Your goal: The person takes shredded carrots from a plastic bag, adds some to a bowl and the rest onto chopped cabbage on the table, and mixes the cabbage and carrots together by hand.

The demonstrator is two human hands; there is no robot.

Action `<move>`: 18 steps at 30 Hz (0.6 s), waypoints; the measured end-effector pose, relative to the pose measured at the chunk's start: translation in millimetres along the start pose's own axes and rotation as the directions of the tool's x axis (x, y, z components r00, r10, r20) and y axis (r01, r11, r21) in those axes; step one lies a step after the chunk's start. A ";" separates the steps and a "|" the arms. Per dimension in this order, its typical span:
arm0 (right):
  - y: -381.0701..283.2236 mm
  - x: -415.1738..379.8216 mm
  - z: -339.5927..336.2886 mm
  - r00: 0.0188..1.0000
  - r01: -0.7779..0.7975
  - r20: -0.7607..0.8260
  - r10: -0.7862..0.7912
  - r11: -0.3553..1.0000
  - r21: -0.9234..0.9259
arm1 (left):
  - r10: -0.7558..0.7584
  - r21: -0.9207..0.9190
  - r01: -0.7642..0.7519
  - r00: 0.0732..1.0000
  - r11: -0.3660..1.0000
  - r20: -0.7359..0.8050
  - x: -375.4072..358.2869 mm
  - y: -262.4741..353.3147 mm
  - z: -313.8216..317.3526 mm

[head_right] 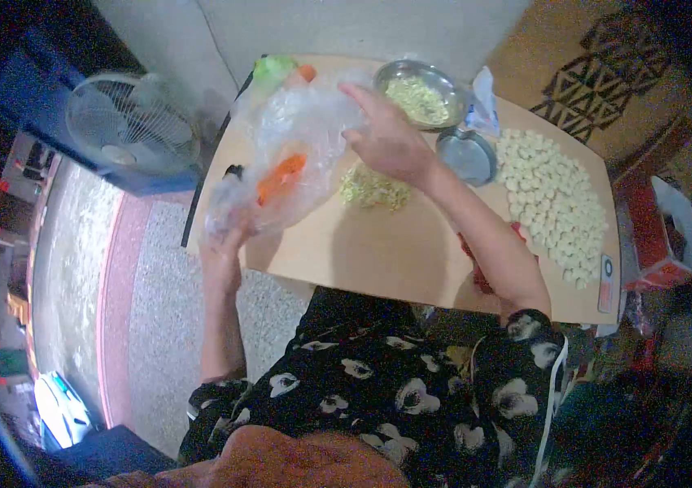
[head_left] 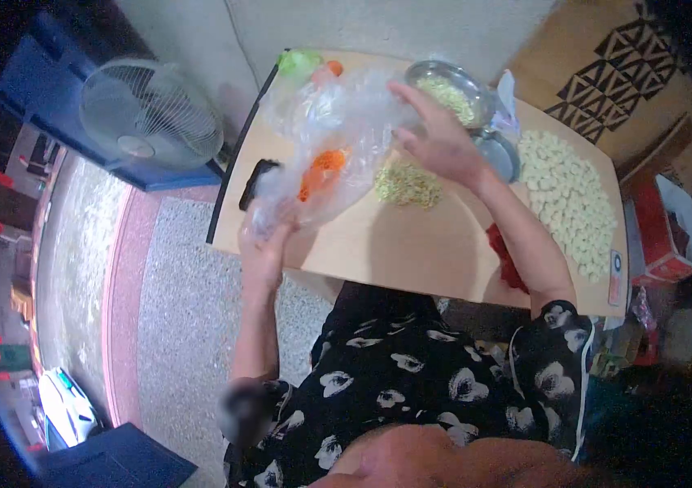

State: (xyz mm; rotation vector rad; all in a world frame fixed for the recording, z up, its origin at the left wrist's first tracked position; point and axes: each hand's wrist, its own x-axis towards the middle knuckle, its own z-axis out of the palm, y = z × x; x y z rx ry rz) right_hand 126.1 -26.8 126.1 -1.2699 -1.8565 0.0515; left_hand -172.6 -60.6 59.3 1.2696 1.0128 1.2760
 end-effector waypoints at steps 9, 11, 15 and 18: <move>-58.6 -26.4 60.0 0.841 0.487 0.292 -0.455 0.872 -0.045 | -0.231 -0.146 0.216 0.968 0.965 -0.095 -21.2 -9.9 4.8; -49.6 -39.2 64.0 0.744 0.445 0.595 -0.305 0.890 -0.101 | -0.242 -0.345 0.189 0.963 0.919 -0.116 -21.7 -9.5 6.6; -56.0 -32.9 59.6 0.334 0.132 0.928 0.164 0.967 -0.218 | -0.327 -0.575 0.191 0.934 0.796 -0.144 -20.6 -19.6 -0.2; -27.4 -40.2 67.0 0.223 -0.251 0.964 0.149 0.964 -0.091 | -0.398 -0.711 0.217 0.912 0.669 -0.096 -10.1 -23.0 -4.1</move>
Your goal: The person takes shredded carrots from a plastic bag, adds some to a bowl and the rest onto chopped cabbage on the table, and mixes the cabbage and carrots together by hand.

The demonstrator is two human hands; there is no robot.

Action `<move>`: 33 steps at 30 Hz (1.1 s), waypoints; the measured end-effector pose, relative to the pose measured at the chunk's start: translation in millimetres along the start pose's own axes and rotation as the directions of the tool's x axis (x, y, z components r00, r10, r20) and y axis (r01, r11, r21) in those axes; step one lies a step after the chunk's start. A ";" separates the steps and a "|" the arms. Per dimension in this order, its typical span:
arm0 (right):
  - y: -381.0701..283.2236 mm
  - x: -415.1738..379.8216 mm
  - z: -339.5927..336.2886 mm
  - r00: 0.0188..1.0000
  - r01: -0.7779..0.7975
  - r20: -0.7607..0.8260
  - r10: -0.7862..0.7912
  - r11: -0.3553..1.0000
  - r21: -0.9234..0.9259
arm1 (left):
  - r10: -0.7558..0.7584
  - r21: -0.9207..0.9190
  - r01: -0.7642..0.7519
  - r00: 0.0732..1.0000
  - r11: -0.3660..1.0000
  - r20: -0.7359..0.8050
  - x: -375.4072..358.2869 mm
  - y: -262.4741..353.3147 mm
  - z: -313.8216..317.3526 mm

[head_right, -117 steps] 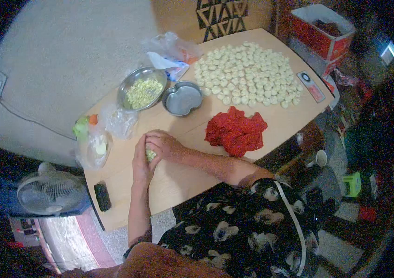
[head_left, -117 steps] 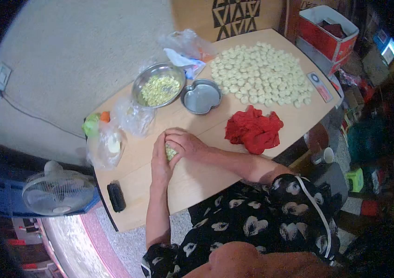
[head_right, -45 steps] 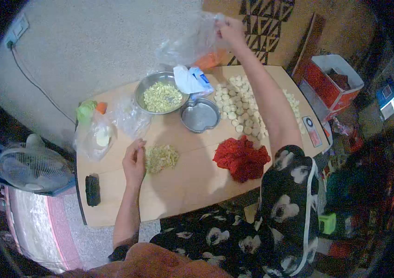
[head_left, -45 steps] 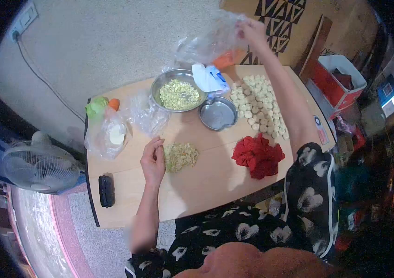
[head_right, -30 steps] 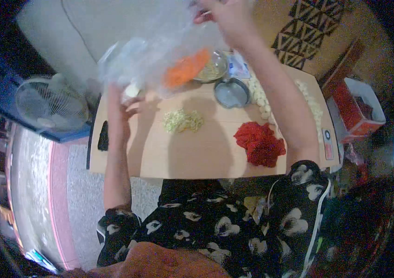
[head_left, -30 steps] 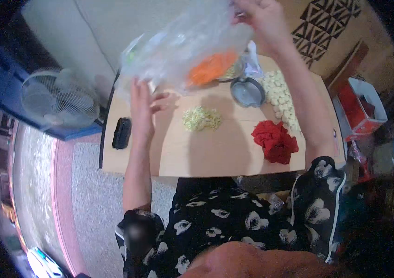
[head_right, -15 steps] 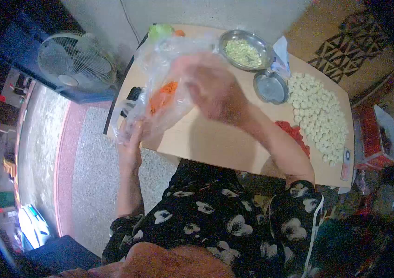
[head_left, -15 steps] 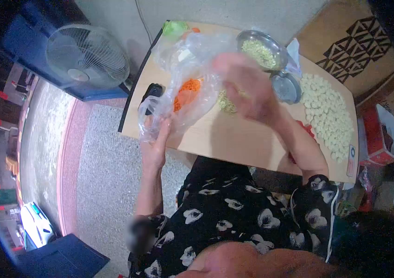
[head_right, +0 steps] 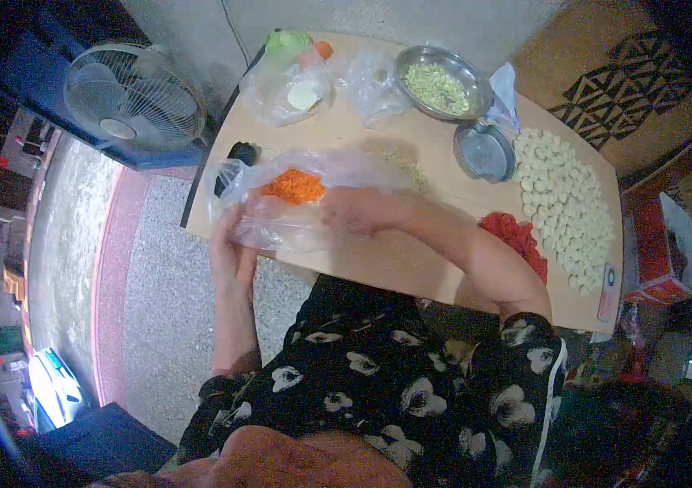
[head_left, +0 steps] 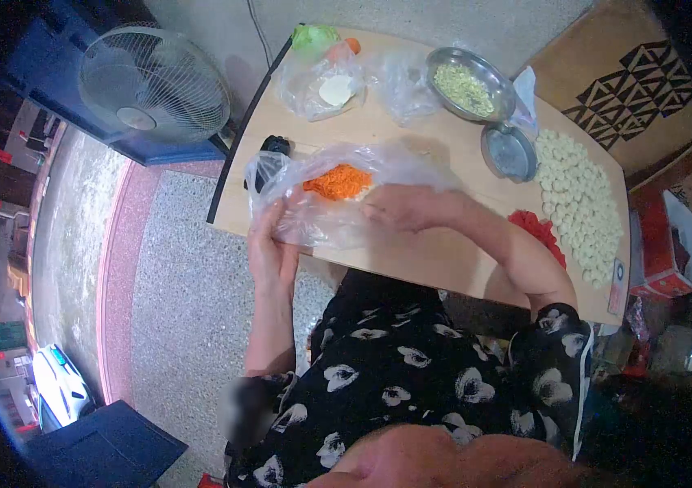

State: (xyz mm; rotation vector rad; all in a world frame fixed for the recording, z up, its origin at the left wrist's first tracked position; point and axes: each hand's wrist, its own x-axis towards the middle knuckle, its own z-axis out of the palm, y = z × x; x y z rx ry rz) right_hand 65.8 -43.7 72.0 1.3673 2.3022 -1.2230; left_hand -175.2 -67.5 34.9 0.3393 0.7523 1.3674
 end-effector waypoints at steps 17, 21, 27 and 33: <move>1.0 41.1 -37.1 0.772 -0.052 -0.615 0.160 0.980 0.190 | 0.176 0.763 -0.272 0.962 0.587 0.208 5.2 -3.0 -2.8; 7.1 62.1 -19.7 0.764 0.236 -0.604 -0.226 0.970 -0.063 | 0.184 0.771 -0.151 0.982 0.618 0.044 20.3 -8.8 -17.3; 14.8 75.2 7.3 0.773 0.468 -0.303 -0.557 0.824 -0.320 | 0.140 0.658 -0.051 0.987 0.751 -0.084 21.6 -13.7 -5.9; 63.2 46.9 14.2 0.868 0.328 -0.364 -0.339 0.940 -0.092 | 0.142 0.602 -0.084 0.989 0.794 -0.050 28.7 -17.8 -17.4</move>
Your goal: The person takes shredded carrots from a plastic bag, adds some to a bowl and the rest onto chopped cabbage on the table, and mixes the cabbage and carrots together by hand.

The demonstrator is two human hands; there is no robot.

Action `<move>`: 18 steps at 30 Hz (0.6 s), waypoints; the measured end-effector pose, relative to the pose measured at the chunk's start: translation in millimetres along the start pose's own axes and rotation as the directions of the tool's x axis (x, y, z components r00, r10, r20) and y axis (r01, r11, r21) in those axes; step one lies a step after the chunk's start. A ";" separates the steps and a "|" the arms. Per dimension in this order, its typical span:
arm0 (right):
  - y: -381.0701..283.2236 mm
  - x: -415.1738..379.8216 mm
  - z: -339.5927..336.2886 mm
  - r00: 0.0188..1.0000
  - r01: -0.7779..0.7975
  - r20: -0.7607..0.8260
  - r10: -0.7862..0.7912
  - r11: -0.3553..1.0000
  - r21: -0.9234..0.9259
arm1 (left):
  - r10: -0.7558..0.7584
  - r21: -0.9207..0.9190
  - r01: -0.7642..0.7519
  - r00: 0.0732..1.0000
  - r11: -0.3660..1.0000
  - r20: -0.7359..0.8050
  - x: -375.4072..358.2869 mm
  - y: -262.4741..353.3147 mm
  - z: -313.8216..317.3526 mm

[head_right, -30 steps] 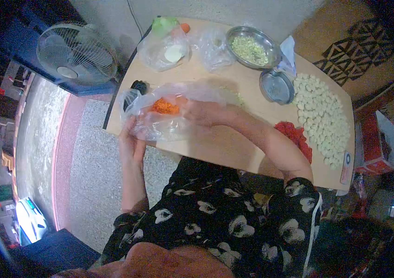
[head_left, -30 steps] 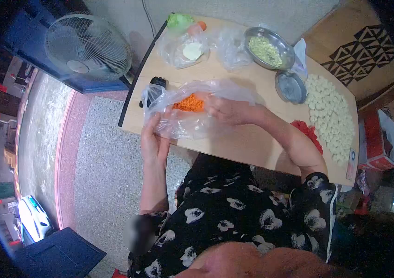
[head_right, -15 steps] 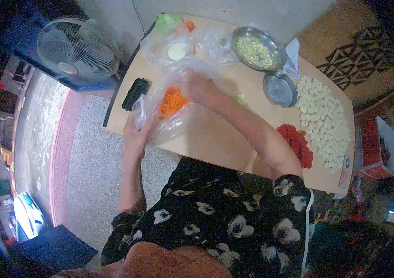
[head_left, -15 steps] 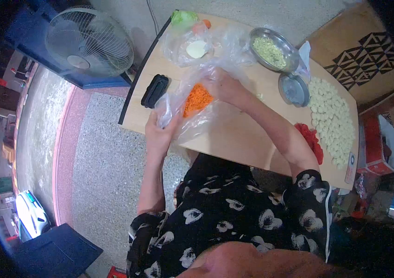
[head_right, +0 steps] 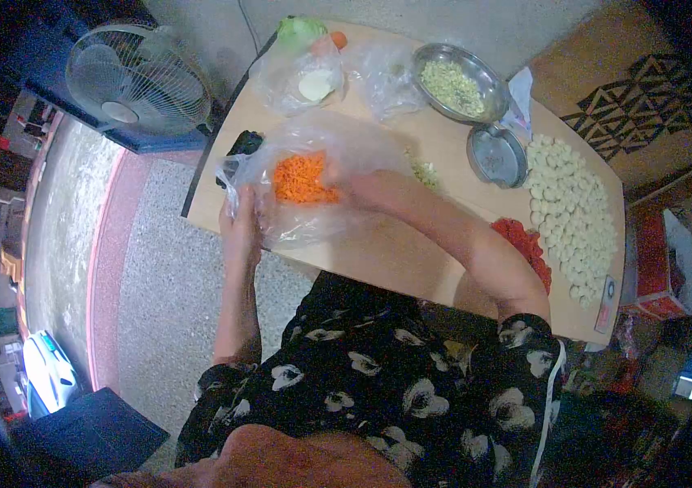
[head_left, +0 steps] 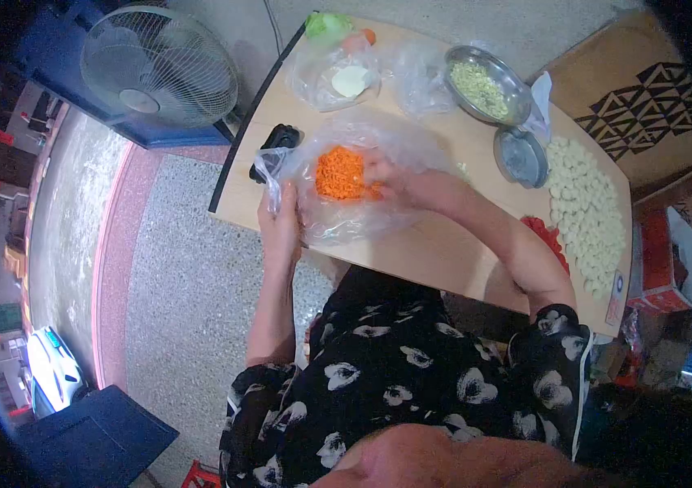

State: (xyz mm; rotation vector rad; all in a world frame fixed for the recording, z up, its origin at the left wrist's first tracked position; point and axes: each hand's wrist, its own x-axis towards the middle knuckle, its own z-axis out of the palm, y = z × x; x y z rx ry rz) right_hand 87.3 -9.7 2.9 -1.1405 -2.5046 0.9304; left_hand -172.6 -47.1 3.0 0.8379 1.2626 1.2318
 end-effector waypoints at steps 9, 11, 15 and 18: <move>-58.3 13.2 -17.8 0.944 -0.320 0.019 0.330 0.927 -0.194 | 0.087 0.187 -0.101 0.993 0.977 0.080 -10.4 6.4 6.2; -16.2 11.4 22.2 0.982 0.010 -0.190 0.002 0.998 0.063 | 0.085 0.183 -0.101 0.992 0.978 0.094 -16.6 13.5 12.7; -56.1 25.5 8.7 0.927 -0.245 0.051 0.372 0.496 0.833 | 0.125 0.143 -0.144 0.983 0.979 0.132 -17.7 14.3 14.3; -29.0 44.2 20.5 0.942 -0.228 -0.107 0.318 0.841 0.490 | 0.149 0.122 -0.168 0.977 0.978 0.153 -15.2 16.1 13.0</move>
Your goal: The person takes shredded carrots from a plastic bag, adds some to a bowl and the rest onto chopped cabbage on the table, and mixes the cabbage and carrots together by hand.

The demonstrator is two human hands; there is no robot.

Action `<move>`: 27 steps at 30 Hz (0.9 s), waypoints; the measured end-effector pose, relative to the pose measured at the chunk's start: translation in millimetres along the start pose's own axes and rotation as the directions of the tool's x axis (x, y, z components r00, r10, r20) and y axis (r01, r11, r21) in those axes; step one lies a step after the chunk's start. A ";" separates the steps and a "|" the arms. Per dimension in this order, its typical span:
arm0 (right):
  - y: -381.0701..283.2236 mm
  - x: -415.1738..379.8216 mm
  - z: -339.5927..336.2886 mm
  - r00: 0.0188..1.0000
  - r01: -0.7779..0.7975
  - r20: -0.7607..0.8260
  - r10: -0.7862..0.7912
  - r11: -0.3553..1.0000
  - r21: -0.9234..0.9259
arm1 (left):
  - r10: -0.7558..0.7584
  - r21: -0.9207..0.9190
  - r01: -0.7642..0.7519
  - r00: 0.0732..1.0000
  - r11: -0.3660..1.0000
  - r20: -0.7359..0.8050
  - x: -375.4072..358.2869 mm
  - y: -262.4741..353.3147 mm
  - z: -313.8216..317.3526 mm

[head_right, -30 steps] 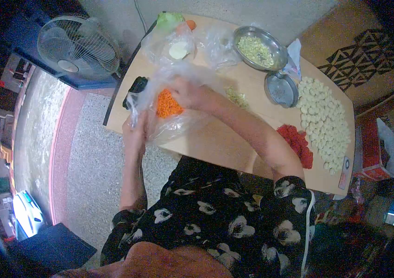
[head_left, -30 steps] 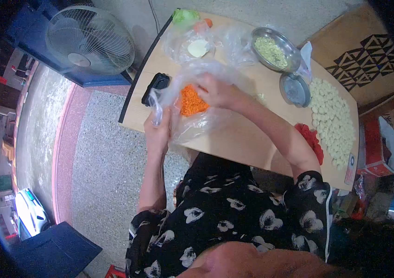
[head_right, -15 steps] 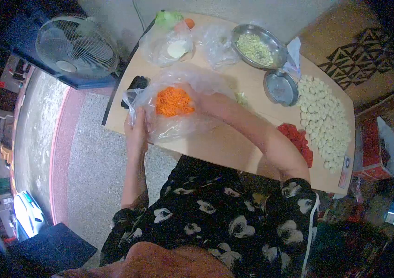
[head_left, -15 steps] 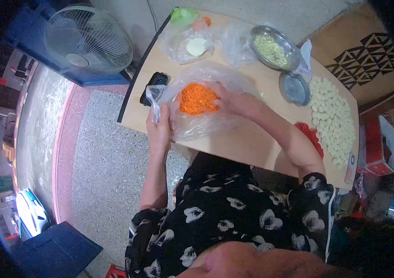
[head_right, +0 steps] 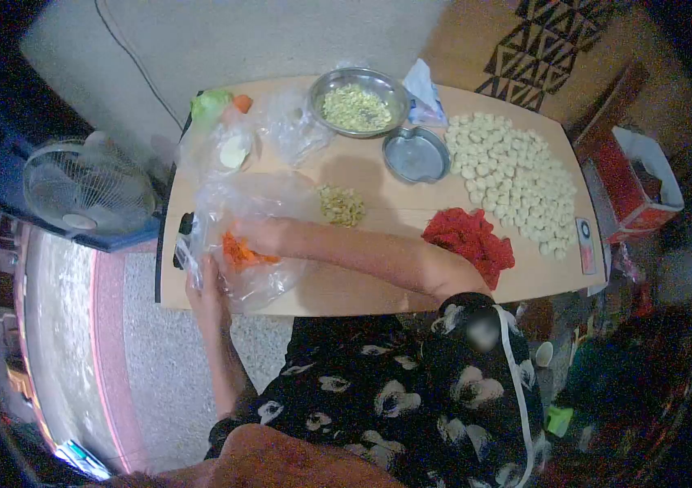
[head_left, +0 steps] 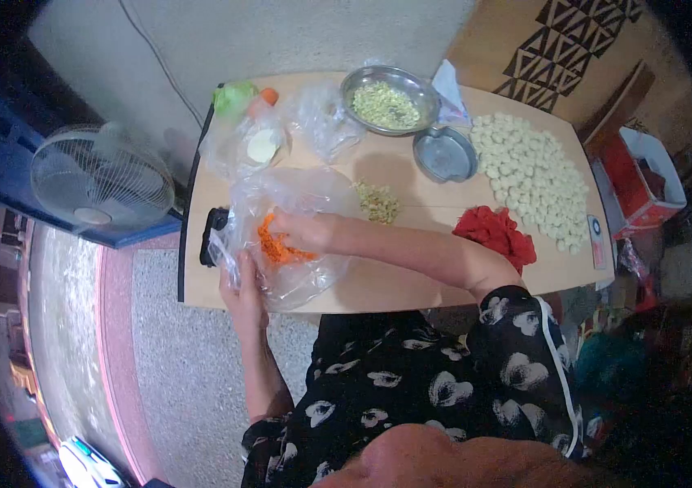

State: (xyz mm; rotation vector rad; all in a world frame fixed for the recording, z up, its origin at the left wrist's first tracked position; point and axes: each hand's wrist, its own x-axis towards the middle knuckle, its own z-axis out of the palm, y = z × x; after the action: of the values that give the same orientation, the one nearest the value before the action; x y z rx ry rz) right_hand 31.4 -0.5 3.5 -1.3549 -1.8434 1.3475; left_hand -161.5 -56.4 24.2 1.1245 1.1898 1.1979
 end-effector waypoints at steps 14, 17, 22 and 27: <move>-53.7 -21.6 -90.9 0.994 -0.060 0.111 -0.020 0.742 0.668 | -0.059 -0.141 0.063 0.998 0.988 0.032 16.1 23.9 18.6; -67.0 -30.0 -121.9 0.996 -0.042 0.088 -0.029 0.703 0.710 | -0.042 -0.150 0.045 0.999 0.988 0.025 22.5 25.7 22.7; -75.0 -60.8 -201.4 0.990 0.137 -0.074 -0.118 0.730 0.670 | -0.047 -0.129 0.047 0.999 0.991 0.005 31.0 19.4 10.4; -27.0 -66.2 -279.4 0.929 0.134 -0.365 0.065 0.859 0.494 | -0.042 -0.175 0.040 0.999 0.984 -0.006 24.4 33.8 15.2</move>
State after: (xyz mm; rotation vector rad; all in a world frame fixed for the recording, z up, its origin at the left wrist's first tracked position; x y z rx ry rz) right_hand 272.8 57.7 150.1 -1.1755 -1.1400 1.3255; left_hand -148.3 -30.1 57.5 0.9597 1.0870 1.2519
